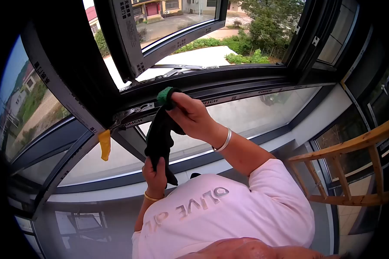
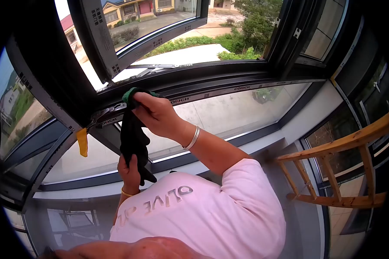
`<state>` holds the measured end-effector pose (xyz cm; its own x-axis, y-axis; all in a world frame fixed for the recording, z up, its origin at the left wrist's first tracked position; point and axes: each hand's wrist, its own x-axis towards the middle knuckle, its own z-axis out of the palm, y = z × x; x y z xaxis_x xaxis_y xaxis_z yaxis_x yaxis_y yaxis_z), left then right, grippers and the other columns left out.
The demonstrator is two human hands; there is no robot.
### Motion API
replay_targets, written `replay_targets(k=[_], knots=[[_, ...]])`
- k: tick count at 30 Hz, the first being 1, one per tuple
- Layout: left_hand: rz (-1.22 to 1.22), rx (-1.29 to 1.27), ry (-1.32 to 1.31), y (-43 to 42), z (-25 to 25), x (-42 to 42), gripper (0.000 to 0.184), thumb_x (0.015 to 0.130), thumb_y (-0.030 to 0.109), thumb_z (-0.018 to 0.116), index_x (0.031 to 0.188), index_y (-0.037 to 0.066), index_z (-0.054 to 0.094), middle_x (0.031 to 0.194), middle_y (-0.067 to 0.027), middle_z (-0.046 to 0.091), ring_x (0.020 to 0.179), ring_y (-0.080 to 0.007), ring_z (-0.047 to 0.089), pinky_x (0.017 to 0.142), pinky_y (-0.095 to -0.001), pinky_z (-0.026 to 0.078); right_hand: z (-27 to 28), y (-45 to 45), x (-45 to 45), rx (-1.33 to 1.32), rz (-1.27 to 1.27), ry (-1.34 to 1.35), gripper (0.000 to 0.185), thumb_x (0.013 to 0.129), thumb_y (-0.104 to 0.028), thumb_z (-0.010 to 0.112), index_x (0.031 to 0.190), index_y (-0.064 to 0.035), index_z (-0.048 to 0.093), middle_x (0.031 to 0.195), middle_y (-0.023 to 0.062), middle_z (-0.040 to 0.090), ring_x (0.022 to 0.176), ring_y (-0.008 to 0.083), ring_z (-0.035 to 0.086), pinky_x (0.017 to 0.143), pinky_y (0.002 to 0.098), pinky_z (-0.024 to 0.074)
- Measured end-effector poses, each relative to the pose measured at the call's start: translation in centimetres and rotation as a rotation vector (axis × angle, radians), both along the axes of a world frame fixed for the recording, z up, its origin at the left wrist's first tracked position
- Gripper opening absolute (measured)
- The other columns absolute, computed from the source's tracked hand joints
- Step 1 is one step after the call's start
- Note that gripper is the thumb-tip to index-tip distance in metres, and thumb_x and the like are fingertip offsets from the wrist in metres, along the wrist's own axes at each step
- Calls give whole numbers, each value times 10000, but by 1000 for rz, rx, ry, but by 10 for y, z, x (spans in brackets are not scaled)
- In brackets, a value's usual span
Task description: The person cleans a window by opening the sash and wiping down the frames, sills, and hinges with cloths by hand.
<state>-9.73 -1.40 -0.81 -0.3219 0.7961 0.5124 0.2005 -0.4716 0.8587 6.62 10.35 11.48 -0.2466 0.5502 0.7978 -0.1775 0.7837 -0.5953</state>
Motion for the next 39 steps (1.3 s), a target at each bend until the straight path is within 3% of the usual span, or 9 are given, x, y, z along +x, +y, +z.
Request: replay_targets(k=[4,5,9,14,19,22,26,29,39], knots=[[-134,-1,83,7,4,14,109,956,82,619,983,-24,615,713,-62,608,615,-138,555,564,-287,440,-19,-11,56,147,-247,64,309,892,81,666,1177,-35,645,1000,33,526,783,121,444,677,212,406],[-163,4,96,11,2,19,109,956,82,619,983,-24,615,713,-62,608,615,-138,555,564,-287,440,-27,-15,68,137,-280,129,317,909,76,657,1204,-39,638,1052,36,524,882,115,485,739,222,440],[-276,149,207,32,-7,52,137,928,66,627,1015,-40,624,747,-92,619,639,-181,579,597,-310,462,-47,-27,123,45,-399,385,262,976,27,606,1234,-17,602,1189,39,480,1007,113,549,872,233,471],[-489,34,173,56,-5,108,106,934,78,621,958,-24,624,728,-90,600,620,-195,555,588,-321,445,-65,-31,201,-105,-833,473,222,1035,-86,545,1238,-18,602,1100,34,655,1005,114,575,921,272,454],[-579,-34,247,81,6,172,102,918,82,626,871,-8,614,686,-97,552,604,-234,519,576,-350,414,-70,-10,296,-101,-1107,467,229,1041,-122,556,1236,-19,617,1141,39,665,1046,124,594,945,282,456],[-643,-45,284,92,13,206,112,909,84,629,842,-5,611,673,-110,540,608,-266,508,579,-367,403,-61,6,344,-31,-1255,272,239,1019,-128,586,1219,1,615,1128,123,672,1004,222,623,890,310,482],[-658,-42,288,105,14,244,128,910,86,629,823,-3,599,672,-119,536,607,-281,504,581,-379,400,-46,38,394,219,-1304,-262,269,908,-88,687,1155,-8,614,1064,170,635,968,383,587,884,439,491],[-620,-41,295,114,8,261,126,912,86,630,829,-3,599,679,-120,540,605,-279,503,575,-378,401,-45,49,413,410,-1371,-522,378,766,-56,751,1124,-38,632,1096,127,627,1005,348,571,897,445,481],[-523,-16,142,134,-12,326,168,906,95,657,797,2,569,658,-128,543,598,-289,511,572,-379,413,-13,56,418,532,-960,-727,359,698,37,685,1046,-27,623,1017,130,625,910,332,583,825,437,485]])
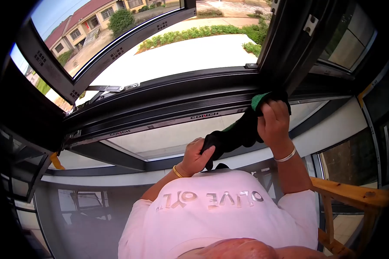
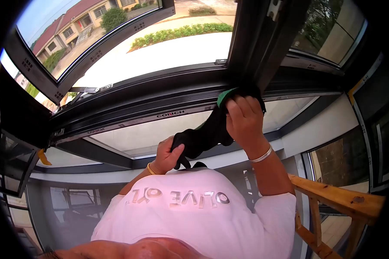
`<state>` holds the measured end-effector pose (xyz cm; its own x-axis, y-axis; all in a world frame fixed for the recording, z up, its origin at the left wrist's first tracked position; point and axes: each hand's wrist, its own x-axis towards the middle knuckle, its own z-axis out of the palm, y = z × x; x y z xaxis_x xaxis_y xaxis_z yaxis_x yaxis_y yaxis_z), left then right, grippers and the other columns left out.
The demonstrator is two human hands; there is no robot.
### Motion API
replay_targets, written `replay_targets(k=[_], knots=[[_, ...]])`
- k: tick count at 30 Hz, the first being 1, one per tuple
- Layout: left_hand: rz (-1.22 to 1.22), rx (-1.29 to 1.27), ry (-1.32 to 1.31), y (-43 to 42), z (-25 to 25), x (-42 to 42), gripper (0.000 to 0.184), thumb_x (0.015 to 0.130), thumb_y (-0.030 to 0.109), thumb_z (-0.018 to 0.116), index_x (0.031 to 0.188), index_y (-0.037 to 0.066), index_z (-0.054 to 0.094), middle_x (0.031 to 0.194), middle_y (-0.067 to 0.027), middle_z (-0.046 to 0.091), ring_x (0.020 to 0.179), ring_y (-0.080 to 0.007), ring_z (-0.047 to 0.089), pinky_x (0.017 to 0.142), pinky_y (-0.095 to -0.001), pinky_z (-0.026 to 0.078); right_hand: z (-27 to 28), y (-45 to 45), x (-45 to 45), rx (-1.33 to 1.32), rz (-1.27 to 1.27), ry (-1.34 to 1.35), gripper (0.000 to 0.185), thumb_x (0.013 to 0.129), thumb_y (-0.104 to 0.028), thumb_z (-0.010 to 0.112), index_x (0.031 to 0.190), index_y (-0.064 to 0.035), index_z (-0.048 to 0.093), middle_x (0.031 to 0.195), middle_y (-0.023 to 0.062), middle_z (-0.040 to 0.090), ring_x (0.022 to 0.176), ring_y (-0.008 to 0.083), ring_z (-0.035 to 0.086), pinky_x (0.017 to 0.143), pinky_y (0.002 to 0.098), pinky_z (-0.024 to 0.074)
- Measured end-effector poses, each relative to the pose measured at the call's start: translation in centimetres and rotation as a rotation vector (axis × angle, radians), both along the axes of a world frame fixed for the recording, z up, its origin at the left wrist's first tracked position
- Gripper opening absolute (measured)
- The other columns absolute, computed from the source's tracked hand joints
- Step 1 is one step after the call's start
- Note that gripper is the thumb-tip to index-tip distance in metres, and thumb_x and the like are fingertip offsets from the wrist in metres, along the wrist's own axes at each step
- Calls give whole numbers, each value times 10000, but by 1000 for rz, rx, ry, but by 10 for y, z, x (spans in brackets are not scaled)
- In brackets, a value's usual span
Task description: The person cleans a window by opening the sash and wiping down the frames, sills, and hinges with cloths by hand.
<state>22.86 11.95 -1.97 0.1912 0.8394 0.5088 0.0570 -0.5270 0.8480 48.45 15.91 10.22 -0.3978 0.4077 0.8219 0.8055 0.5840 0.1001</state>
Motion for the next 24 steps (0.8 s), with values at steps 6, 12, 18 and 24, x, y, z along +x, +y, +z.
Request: replay_targets(k=[6,12,18,24], knots=[[58,180,59,10,1,9,281,900,163,694,747,10,513,676,-192,543,661,-407,549,612,-464,432,-10,5,35,36,-188,-136,399,745,114,594,1138,46,621,1071,209,635,1051,411,579,961,515,455],[149,164,36,4,-9,0,273,907,143,691,746,27,503,691,-175,546,683,-387,547,641,-447,438,-20,17,9,125,-49,-109,198,983,-67,580,1133,59,608,1074,230,639,989,436,612,921,506,498],[259,93,5,-10,-23,-34,196,910,133,693,818,17,565,705,-172,561,702,-380,566,648,-442,448,-14,16,-79,144,150,-94,195,997,-111,539,1090,58,566,983,224,618,877,426,583,796,517,499],[416,53,-27,-35,-30,-94,106,933,112,666,914,16,623,716,-156,575,698,-357,585,641,-425,448,-6,8,-178,107,383,-78,176,939,-32,589,1076,76,602,998,242,627,880,441,601,804,520,505]])
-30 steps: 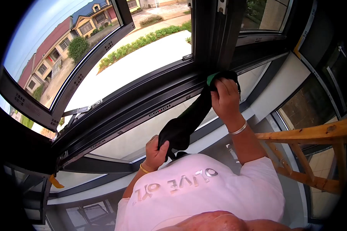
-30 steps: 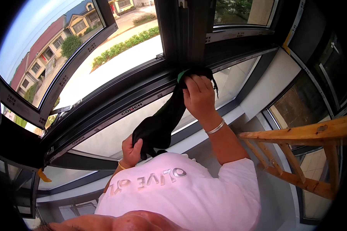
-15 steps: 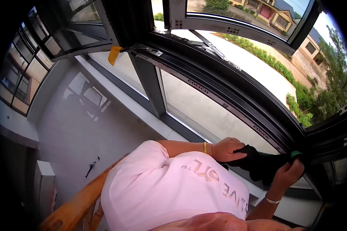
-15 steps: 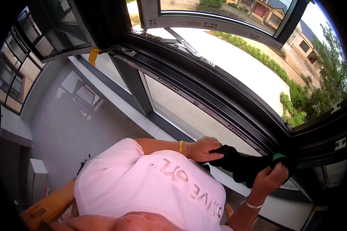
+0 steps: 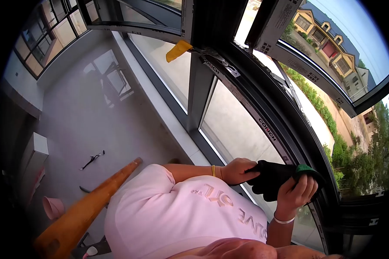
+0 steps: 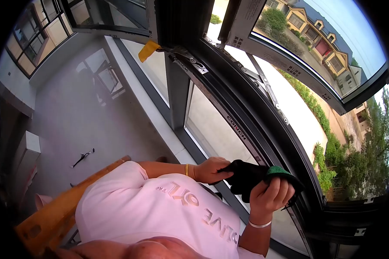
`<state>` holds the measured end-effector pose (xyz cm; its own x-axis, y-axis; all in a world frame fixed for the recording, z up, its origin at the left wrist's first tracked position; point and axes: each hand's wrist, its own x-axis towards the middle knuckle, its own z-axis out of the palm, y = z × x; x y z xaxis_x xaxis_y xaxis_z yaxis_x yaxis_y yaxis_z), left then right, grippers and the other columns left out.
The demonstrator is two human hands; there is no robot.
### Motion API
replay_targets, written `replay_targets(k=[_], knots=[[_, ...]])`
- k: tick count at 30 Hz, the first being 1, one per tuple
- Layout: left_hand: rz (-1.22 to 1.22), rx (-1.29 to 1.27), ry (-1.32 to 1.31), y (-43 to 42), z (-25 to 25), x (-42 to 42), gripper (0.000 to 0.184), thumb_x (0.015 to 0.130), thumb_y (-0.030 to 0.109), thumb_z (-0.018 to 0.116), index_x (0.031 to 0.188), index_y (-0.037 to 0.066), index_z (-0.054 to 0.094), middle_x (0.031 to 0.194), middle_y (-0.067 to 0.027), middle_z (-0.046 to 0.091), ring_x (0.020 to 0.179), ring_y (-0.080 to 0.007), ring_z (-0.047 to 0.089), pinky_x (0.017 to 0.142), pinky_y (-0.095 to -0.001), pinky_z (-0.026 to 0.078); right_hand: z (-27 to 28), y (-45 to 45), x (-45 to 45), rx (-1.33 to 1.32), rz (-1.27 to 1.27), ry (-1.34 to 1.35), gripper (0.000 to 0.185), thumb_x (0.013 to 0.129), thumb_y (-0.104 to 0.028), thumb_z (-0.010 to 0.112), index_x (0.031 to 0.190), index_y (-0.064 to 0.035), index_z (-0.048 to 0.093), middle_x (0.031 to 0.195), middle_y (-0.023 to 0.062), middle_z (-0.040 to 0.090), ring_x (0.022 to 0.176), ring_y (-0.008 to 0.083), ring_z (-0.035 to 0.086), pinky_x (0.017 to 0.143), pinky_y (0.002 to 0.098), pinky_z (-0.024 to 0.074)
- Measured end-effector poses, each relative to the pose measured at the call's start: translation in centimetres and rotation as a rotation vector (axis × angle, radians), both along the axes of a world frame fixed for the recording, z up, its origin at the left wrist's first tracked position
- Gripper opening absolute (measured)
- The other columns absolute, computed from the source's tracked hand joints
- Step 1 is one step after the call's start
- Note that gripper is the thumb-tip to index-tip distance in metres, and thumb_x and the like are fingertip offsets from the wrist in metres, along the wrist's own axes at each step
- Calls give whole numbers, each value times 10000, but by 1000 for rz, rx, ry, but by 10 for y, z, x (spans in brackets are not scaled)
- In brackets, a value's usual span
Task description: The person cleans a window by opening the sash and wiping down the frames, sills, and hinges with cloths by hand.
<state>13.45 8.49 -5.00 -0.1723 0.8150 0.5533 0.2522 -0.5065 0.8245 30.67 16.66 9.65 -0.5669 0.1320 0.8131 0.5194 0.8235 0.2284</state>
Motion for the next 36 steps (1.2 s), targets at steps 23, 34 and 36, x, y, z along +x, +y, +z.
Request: replay_targets(k=[23,34,36], knots=[[330,-78,-276,-111,7,-241,272,927,78,679,759,25,472,612,-108,456,533,-237,419,501,-360,360,3,-57,-325,69,191,-172,348,788,-75,635,1129,-29,686,1099,129,655,1017,284,602,874,384,470],[244,-49,-175,-123,16,-283,191,941,104,665,825,11,546,637,-117,507,548,-221,445,533,-337,403,-8,-71,-317,85,-15,-53,253,763,-111,715,1010,-138,762,978,17,706,1008,236,601,953,389,414],[203,-105,-245,-124,11,-286,176,945,107,661,839,8,559,646,-115,525,553,-217,463,538,-332,413,-6,-69,-321,62,7,-56,261,756,-94,723,1011,-136,760,989,23,707,999,234,601,949,389,412]])
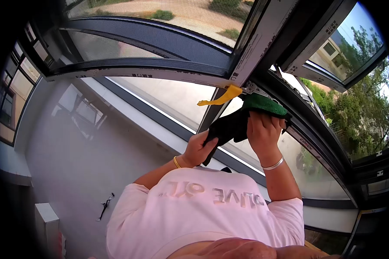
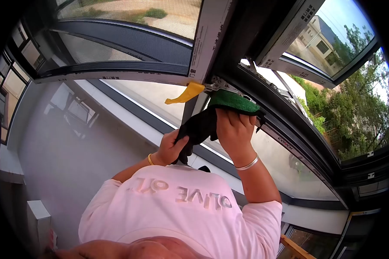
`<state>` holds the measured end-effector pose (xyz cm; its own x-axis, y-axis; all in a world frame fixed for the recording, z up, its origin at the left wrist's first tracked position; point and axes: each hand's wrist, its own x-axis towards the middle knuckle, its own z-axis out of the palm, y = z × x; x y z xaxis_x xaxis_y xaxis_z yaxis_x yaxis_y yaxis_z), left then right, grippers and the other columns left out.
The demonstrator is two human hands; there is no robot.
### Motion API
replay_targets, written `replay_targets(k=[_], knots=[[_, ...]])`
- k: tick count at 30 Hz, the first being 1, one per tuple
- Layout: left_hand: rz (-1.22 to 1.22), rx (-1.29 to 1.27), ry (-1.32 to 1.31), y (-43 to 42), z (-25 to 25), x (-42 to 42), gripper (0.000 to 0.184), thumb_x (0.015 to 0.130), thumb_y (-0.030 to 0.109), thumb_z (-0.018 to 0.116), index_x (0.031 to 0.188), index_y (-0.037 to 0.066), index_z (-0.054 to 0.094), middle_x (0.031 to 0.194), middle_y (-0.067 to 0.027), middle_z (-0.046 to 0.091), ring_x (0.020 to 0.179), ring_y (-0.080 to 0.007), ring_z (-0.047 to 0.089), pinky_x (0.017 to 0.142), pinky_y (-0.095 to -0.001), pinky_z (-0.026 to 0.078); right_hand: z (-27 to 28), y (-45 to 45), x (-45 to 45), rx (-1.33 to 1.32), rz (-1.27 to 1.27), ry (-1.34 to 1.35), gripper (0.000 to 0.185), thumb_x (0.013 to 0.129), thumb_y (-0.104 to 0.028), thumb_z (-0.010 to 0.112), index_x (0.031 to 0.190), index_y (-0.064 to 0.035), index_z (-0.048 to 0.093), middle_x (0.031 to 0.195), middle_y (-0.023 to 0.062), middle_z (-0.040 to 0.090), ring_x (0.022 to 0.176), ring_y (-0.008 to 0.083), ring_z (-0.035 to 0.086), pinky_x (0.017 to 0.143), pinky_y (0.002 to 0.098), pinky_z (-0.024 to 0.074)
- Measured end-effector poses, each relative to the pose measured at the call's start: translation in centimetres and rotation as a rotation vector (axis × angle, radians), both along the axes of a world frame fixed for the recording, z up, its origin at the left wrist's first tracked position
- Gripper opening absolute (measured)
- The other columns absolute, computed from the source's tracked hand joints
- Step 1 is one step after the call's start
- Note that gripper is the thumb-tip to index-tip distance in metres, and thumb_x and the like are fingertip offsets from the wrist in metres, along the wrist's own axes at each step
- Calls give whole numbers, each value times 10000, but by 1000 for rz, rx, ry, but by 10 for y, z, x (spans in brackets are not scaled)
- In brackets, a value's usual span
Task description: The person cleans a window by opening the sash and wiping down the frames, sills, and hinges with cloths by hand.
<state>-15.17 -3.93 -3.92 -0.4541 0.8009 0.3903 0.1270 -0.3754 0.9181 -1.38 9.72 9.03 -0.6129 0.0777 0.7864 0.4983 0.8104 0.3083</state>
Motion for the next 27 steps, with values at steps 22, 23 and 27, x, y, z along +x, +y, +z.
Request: replay_targets(k=[22,23,27], knots=[[269,270,154,2,15,8,308,1032,215,545,873,-43,603,1027,-143,588,839,-209,581,803,-322,476,-49,-5,42,-1956,1386,833,317,967,-16,529,1280,-31,575,1277,143,638,1190,296,615,1046,453,479],[286,200,106,2,17,13,301,1032,190,541,848,-41,603,986,-131,604,829,-199,583,795,-306,475,-48,-3,47,-2060,1394,821,320,950,-22,528,1266,-23,577,1259,148,645,1182,302,618,1044,456,481],[223,39,-22,4,23,30,180,1033,135,541,956,-6,622,940,-74,655,822,-131,575,773,-259,466,-52,2,57,-2268,1368,741,358,891,-96,505,1230,-3,574,1206,162,660,1140,313,631,1011,455,495]])
